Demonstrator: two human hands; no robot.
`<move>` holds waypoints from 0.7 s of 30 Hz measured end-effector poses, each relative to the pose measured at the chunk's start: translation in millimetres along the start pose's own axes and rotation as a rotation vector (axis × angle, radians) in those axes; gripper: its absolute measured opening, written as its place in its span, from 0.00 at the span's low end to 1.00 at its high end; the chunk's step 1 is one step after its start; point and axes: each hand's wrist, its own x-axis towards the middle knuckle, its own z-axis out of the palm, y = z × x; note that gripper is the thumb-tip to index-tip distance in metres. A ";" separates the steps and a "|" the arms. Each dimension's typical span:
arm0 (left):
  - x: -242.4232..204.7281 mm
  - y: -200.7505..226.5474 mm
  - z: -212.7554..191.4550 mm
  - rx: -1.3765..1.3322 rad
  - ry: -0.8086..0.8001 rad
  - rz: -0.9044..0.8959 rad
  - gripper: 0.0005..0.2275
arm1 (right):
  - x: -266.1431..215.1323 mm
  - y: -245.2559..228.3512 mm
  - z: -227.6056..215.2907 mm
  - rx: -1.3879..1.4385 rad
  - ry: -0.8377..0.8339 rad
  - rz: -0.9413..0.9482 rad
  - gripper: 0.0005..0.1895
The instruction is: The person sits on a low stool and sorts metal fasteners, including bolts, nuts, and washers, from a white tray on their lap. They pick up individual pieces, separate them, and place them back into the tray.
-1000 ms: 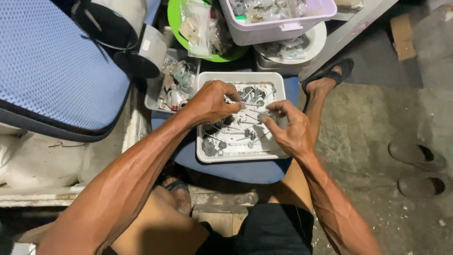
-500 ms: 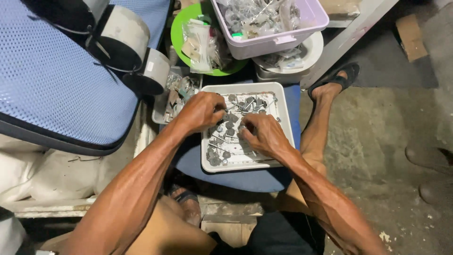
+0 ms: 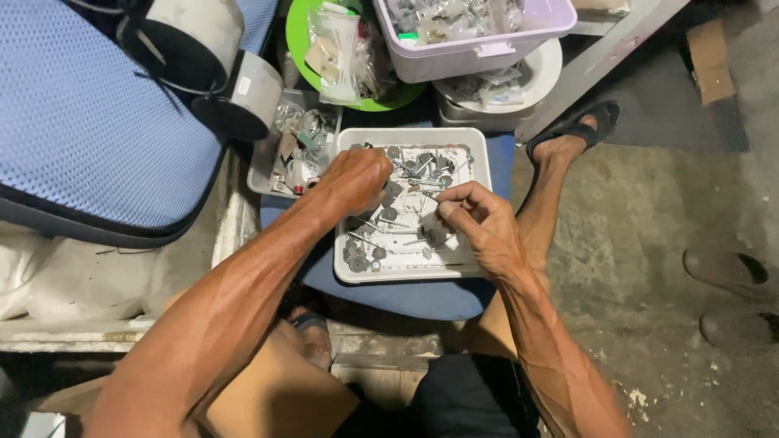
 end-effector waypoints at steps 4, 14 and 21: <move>-5.8 -0.3 -7.3 0.015 -0.029 0.001 0.04 | -1.7 -5.7 8.1 0.049 0.003 -0.022 0.09; -35.2 66.5 -106.4 -1.048 0.080 -0.313 0.06 | 0.9 -9.5 15.8 0.030 0.029 -0.082 0.09; -38.6 64.7 -100.7 -1.142 0.127 -0.299 0.06 | 6.1 -10.8 19.9 -0.006 -0.047 -0.085 0.09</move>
